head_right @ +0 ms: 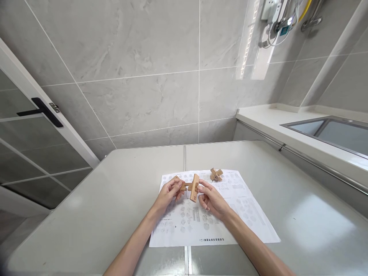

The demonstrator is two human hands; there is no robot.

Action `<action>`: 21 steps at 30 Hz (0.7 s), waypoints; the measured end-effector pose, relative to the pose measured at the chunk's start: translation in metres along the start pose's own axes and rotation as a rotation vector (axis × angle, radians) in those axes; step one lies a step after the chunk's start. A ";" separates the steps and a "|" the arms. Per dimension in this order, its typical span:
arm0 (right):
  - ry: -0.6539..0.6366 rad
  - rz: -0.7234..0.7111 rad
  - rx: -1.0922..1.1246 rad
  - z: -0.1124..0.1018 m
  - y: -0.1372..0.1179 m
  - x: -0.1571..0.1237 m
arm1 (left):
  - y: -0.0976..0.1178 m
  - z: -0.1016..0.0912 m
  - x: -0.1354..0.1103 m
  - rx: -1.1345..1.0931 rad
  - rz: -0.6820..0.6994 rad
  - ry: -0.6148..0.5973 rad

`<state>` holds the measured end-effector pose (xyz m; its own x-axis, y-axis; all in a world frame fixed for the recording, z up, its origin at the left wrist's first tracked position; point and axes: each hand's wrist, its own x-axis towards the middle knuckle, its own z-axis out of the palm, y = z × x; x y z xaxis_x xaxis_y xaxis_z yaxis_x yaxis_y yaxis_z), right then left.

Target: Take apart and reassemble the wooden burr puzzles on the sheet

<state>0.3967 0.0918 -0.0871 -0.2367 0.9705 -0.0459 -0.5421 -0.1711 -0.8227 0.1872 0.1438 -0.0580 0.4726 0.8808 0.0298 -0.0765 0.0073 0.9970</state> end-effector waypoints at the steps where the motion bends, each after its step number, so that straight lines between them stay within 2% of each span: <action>1: 0.003 -0.001 -0.006 0.000 0.000 0.000 | 0.000 0.000 0.000 -0.002 -0.003 0.002; 21: 0.013 -0.044 -0.056 0.007 -0.007 -0.004 | 0.000 0.004 0.000 -0.009 -0.032 -0.001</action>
<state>0.3956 0.0877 -0.0770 -0.2026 0.9791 -0.0159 -0.5060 -0.1186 -0.8543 0.1904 0.1417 -0.0579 0.4757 0.8796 -0.0023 -0.0693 0.0401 0.9968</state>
